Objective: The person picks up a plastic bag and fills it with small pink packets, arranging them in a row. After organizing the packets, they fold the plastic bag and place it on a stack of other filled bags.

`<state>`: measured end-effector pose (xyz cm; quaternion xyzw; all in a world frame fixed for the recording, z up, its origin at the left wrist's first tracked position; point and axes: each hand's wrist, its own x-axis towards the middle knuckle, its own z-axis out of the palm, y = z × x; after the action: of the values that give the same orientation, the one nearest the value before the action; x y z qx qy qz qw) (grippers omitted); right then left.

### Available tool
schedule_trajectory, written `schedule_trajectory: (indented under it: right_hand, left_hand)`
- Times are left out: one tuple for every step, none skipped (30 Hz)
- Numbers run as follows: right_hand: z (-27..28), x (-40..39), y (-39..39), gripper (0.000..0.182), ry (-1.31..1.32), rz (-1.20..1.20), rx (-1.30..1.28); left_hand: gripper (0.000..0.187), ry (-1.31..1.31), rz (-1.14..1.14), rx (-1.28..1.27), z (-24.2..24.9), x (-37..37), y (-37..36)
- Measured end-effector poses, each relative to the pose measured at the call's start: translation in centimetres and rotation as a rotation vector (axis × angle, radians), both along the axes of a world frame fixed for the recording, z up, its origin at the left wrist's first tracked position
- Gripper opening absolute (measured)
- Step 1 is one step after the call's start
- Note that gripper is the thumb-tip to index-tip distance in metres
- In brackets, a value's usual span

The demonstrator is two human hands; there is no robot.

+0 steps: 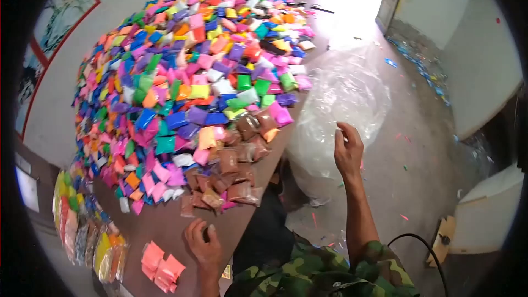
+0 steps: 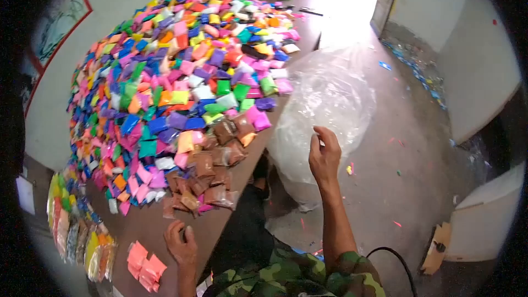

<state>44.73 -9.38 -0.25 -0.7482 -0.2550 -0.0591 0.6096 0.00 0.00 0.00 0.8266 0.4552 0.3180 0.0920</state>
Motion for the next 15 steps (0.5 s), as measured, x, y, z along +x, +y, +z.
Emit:
schedule_trajectory:
  right_hand:
    - [-0.2,0.6,0.8,0.022,-0.031,-0.028,-0.012]
    - [-0.6,1.4,1.5,0.022,-0.06,-0.052,-0.023]
    - [0.0,6.4,-1.4,0.021,-0.157,-0.105,-0.166]
    - [-1.0,7.6,-0.7,0.021,-0.178,-0.159,-0.229]
    - [-2.2,8.7,-0.1,0.021,-0.197,-0.211,-0.292]
    - [-2.7,9.5,0.5,0.032,-0.16,-0.242,-0.391]
    - [-3.1,10.3,0.3,0.037,-0.123,-0.307,-0.378]
    - [-3.6,10.9,0.4,0.042,-0.086,-0.37,-0.362]
    - [-3.3,11.3,0.7,0.047,-0.05,-0.431,-0.344]
    - [-2.9,11.7,0.8,0.058,-0.01,-0.41,-0.363]
    - [-3.1,12.2,1.0,0.059,-0.064,-0.431,-0.425]
    - [-3.4,12.7,1.2,0.06,-0.118,-0.45,-0.487]
    - [-3.5,13.2,1.2,0.061,-0.172,-0.469,-0.549]
    - [-3.5,13.8,1.0,0.058,-0.09,-0.483,-0.515]
    - [-3.0,14.4,0.9,0.055,-0.009,-0.496,-0.479]
  left_hand:
    - [0.02,-0.017,-0.005,0.012,0.6,-0.5,0.6]
    - [0.018,-0.033,-0.006,0.027,1.1,-1.0,1.2]
    - [0.018,-0.11,-0.008,-0.058,-1.7,2.5,-1.9]
    - [0.018,-0.113,-0.011,-0.061,-1.8,1.9,-1.3]
    - [0.018,-0.115,-0.013,-0.063,-1.6,1.3,-0.6]
    - [0.018,-0.092,-0.011,-0.051,-1.1,0.8,0.0]
    - [0.018,-0.098,-0.009,-0.071,-1.2,0.7,-0.1]
    - [0.018,-0.104,-0.004,-0.089,-1.4,0.5,-0.1]
    - [0.018,-0.111,0.003,-0.106,-1.3,0.7,0.0]
    - [0.017,-0.113,0.005,-0.105,-1.2,0.8,0.1]
    - [0.017,-0.105,-0.005,-0.101,-1.1,0.9,0.2]
    - [0.016,-0.097,-0.014,-0.096,-0.9,1.0,0.3]
    - [0.016,-0.088,-0.023,-0.091,-0.8,1.0,0.3]
    - [0.016,-0.089,-0.023,-0.087,-0.8,1.1,0.3]
    - [0.016,-0.093,-0.022,-0.081,-0.8,1.1,0.4]
